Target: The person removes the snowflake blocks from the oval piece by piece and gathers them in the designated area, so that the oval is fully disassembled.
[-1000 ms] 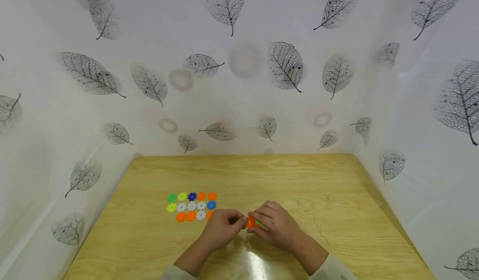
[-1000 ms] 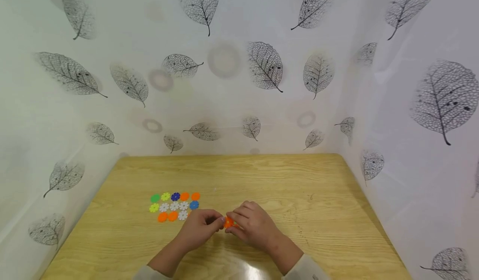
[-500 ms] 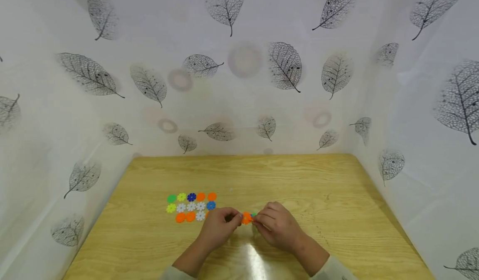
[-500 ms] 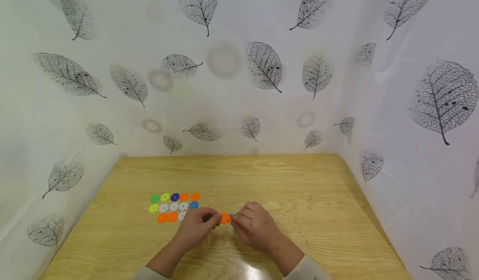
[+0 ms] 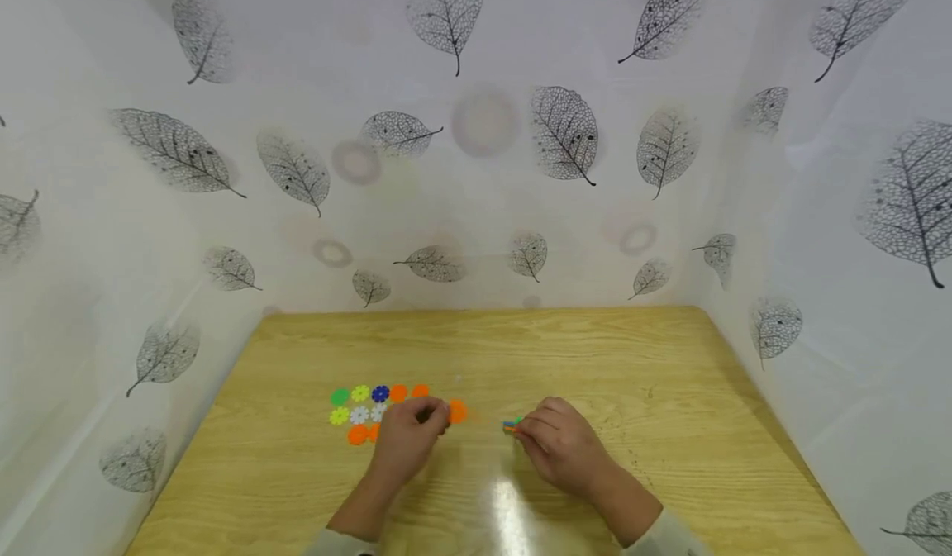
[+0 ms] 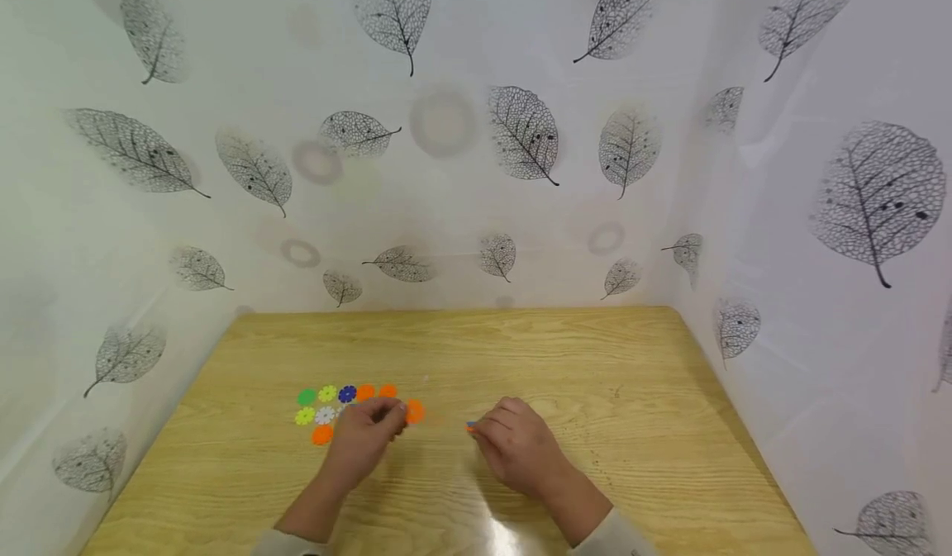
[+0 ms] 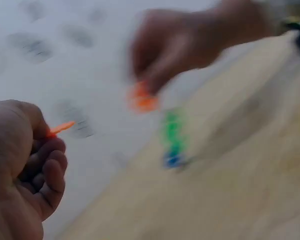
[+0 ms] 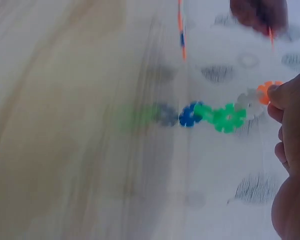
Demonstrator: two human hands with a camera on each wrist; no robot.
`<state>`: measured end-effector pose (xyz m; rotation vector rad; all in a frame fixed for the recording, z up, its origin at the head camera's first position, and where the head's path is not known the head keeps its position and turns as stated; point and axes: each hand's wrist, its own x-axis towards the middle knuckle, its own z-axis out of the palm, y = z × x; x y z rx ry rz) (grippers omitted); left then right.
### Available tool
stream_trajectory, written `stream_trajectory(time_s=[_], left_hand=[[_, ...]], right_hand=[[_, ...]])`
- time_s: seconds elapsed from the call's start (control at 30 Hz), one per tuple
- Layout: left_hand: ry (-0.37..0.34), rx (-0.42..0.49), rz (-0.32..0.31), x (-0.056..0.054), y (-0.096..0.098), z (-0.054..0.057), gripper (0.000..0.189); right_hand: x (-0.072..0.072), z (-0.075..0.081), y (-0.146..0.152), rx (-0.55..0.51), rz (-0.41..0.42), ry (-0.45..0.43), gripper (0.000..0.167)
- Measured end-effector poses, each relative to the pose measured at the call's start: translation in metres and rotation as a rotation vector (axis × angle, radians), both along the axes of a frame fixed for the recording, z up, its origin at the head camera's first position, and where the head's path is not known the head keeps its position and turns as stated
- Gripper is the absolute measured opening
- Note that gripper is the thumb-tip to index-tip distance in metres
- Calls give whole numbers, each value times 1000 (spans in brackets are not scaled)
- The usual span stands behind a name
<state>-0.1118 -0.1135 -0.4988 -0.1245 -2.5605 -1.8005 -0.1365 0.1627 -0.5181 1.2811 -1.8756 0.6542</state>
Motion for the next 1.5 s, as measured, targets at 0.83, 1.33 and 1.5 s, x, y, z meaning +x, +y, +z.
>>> stream_trajectory(time_s=[0.83,1.33,1.5], left_hand=[[-146,-148,305,-3,-127,-16,44],[-151,-334,378,1,-157,-36,33],[-141,-455,371,4,-162,-41,32]], right_hand=[[-9,2,21,-16,-43,-21,24],[-9,1,19,-16,-50,-42,22],[-9,1,19,-21,-44,-49,22]])
